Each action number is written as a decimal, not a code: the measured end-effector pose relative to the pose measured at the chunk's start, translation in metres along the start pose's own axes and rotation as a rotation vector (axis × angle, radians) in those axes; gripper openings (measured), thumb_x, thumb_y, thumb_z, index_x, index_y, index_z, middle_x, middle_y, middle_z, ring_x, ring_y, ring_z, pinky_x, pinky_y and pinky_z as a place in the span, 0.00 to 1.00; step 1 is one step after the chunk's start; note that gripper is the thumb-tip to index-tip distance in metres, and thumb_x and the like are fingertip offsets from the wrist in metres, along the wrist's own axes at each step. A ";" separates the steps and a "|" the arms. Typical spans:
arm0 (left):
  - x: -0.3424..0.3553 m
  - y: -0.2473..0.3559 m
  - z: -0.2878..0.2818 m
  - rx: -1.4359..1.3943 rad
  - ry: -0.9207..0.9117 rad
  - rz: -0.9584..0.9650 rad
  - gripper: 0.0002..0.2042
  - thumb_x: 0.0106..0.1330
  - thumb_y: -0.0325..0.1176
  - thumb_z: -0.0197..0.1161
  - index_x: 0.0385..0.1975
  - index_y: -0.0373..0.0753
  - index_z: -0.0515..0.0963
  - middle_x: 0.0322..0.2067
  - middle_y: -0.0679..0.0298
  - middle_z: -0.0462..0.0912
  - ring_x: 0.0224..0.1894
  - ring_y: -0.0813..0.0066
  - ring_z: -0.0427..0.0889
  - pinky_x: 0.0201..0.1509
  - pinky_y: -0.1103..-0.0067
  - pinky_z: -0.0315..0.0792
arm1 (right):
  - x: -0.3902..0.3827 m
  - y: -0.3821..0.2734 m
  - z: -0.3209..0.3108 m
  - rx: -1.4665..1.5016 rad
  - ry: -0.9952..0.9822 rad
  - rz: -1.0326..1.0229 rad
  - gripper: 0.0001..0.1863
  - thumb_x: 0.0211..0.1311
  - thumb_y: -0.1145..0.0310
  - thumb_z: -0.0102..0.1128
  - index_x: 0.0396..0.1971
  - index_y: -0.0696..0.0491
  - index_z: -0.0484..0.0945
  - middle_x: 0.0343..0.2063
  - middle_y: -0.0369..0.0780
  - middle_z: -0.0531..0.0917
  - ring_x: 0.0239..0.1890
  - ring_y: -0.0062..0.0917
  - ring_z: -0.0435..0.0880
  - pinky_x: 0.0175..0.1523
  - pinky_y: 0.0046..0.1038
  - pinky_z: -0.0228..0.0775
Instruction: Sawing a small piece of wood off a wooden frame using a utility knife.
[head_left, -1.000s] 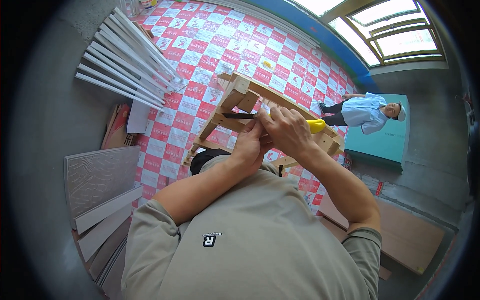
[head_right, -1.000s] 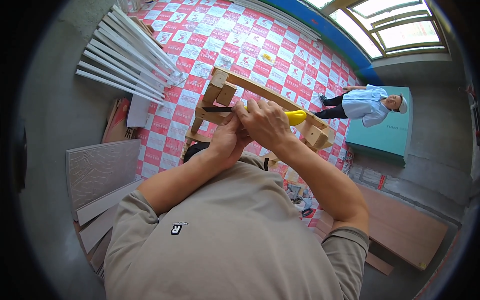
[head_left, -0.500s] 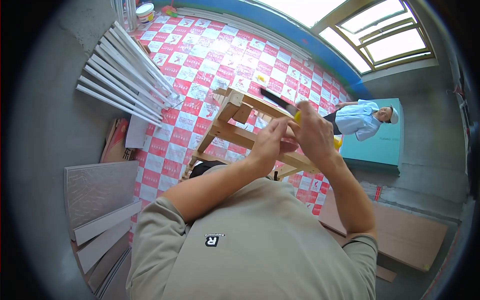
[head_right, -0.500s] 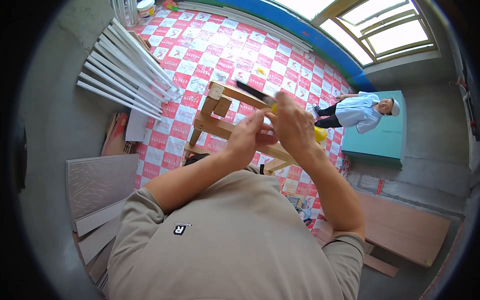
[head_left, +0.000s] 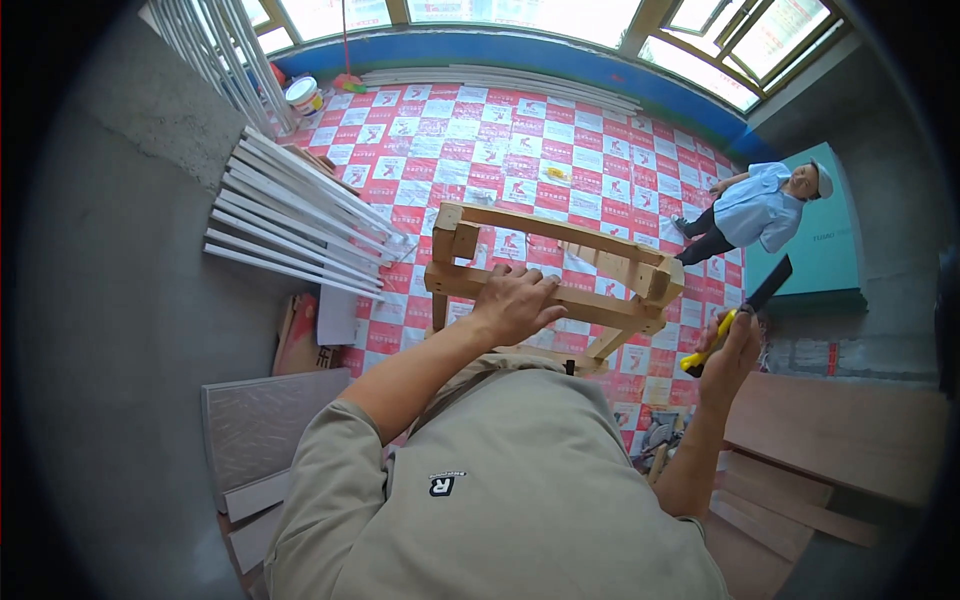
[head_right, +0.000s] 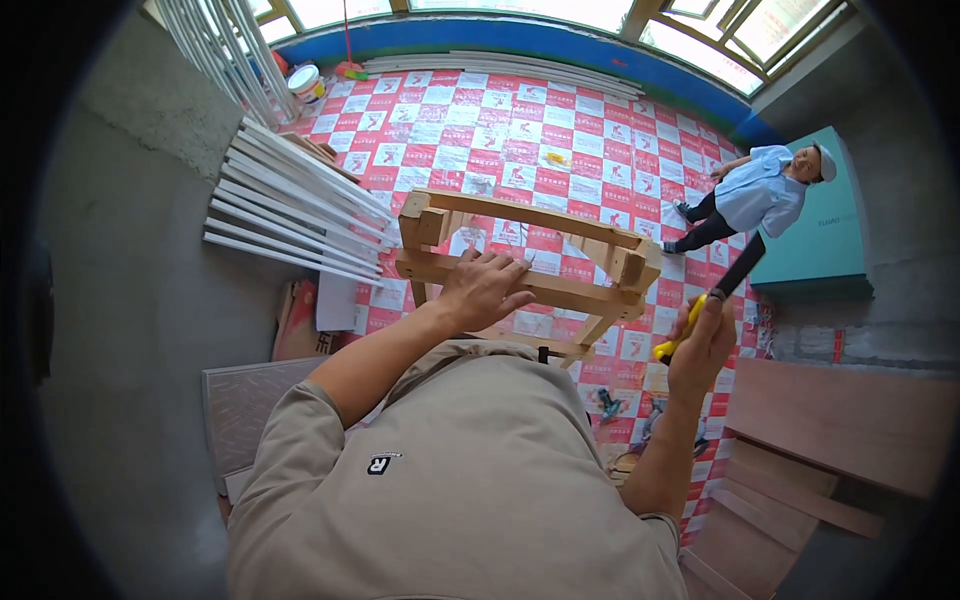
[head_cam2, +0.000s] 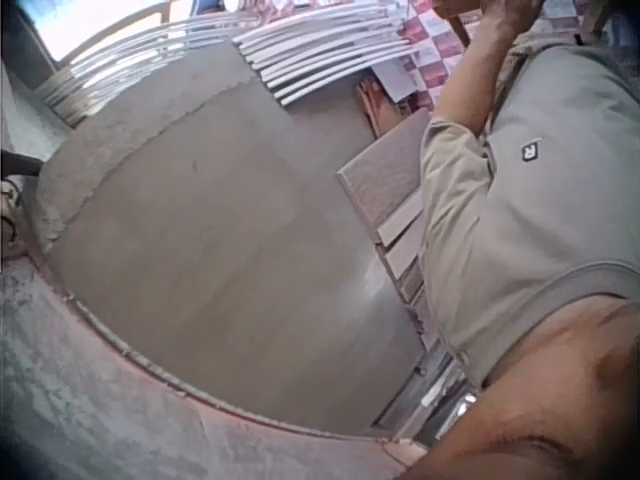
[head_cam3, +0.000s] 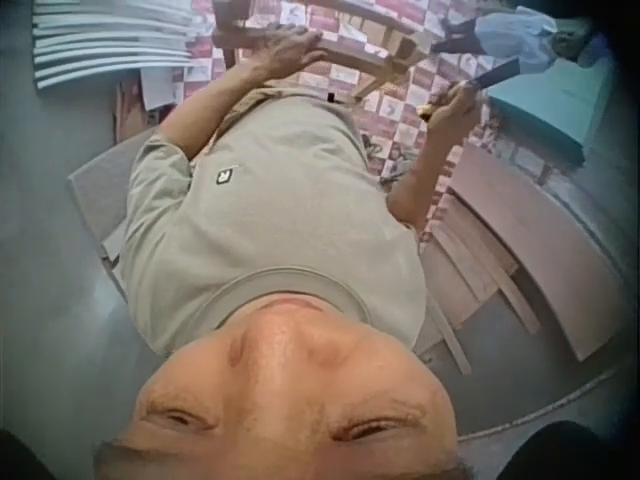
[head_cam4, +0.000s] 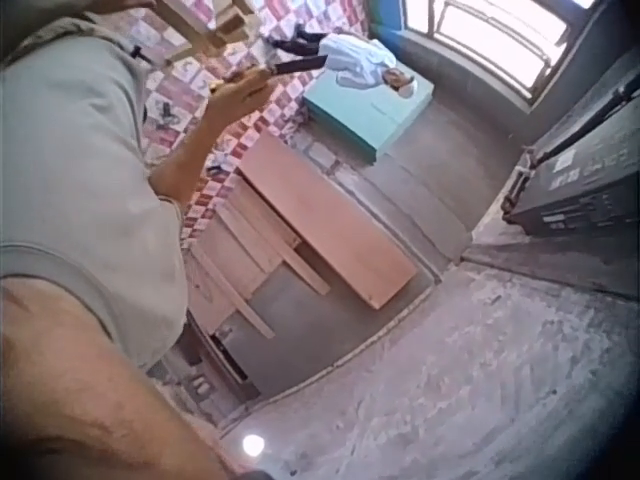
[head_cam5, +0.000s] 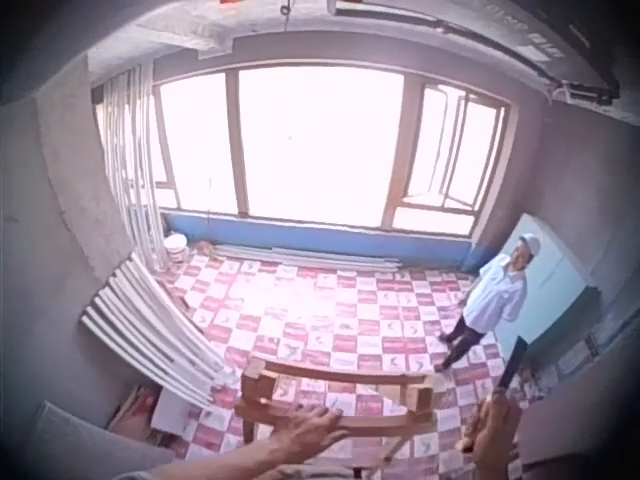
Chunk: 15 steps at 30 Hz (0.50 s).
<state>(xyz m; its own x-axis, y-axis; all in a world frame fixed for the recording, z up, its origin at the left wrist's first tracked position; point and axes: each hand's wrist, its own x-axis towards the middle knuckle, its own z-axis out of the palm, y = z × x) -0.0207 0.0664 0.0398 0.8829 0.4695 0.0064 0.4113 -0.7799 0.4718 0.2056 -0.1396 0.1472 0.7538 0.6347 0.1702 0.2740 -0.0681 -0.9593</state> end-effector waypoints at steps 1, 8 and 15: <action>0.002 -0.004 0.002 0.018 0.016 0.017 0.26 0.69 0.56 0.58 0.55 0.42 0.77 0.45 0.54 0.83 0.50 0.56 0.82 0.61 0.55 0.67 | -0.009 0.010 -0.009 0.055 0.072 0.049 0.15 0.81 0.55 0.42 0.38 0.49 0.68 0.23 0.31 0.73 0.19 0.11 0.70 0.23 0.15 0.66; 0.009 -0.008 0.003 0.174 -0.082 -0.048 0.27 0.67 0.61 0.58 0.50 0.43 0.80 0.39 0.54 0.84 0.47 0.54 0.84 0.51 0.57 0.74 | -0.058 0.093 -0.091 0.170 0.367 0.118 0.09 0.81 0.60 0.42 0.43 0.50 0.65 0.24 0.33 0.72 0.21 0.13 0.70 0.27 0.16 0.67; 0.042 -0.011 -0.002 0.092 -0.267 -0.260 0.27 0.69 0.60 0.54 0.48 0.41 0.81 0.44 0.51 0.85 0.50 0.50 0.82 0.51 0.57 0.74 | -0.124 0.223 -0.156 0.304 0.352 0.756 0.06 0.71 0.72 0.44 0.45 0.51 0.62 0.26 0.34 0.70 0.22 0.17 0.71 0.27 0.22 0.70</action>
<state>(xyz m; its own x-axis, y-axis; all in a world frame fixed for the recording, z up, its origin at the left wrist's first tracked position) 0.0115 0.0956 0.0366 0.7694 0.5414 -0.3390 0.6372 -0.6884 0.3466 0.2670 -0.3537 -0.0526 0.8226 0.2261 -0.5217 -0.5043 -0.1336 -0.8531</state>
